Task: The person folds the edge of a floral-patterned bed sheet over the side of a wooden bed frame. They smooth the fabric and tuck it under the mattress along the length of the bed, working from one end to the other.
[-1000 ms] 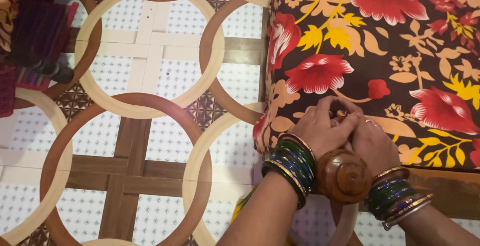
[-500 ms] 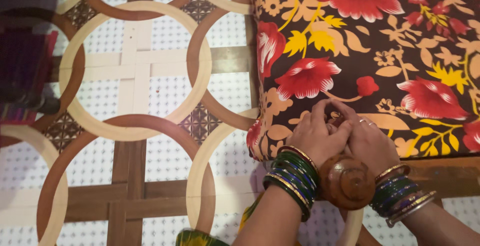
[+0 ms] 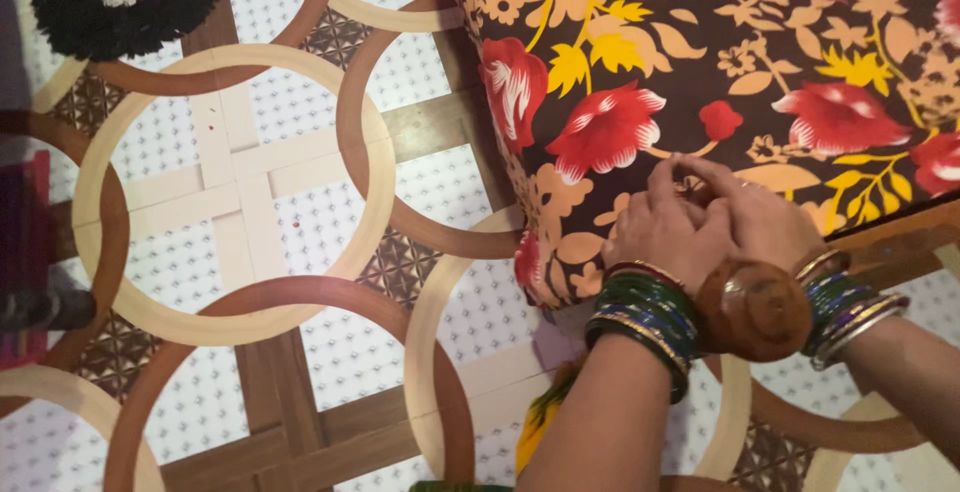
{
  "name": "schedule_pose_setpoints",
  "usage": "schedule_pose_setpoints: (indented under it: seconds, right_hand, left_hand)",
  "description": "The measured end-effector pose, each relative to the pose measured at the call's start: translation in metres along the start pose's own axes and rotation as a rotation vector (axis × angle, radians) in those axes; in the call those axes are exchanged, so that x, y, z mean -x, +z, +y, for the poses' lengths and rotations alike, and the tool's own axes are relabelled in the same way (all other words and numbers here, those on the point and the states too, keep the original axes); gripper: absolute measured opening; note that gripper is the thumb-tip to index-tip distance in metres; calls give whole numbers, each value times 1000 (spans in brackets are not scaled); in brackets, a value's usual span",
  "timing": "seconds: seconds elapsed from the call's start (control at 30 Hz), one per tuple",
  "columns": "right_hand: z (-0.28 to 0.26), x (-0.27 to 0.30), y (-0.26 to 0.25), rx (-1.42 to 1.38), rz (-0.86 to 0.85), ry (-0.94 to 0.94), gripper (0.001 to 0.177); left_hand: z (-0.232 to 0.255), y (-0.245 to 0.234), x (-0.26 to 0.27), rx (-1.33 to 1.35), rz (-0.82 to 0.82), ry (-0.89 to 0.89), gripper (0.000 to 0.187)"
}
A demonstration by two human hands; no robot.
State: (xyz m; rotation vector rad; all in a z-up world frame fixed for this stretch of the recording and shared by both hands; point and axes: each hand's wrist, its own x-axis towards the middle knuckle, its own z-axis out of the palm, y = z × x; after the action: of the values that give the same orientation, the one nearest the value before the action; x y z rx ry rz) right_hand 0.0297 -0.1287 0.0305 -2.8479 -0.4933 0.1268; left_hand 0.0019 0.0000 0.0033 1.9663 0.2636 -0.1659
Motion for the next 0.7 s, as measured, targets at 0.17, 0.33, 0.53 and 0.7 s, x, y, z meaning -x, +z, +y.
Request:
schedule_pose_setpoints:
  seconds: [0.17,0.33,0.53,0.7]
  right_hand:
    - [-2,-2,1,-48,23,36,58]
    - [-1,-4,1,-99,13,83,63]
    - [3,0,3,-63,-9,103,65]
    - [4,1,5,-34,16,58,68]
  left_hand:
    - [7,-6,1,23,-23,-18,81]
    - [14,-17,6,40,-43,-10,80]
    - [13,-17,8,34,-49,1,81]
    - [11,-14,9,15,-47,11,82]
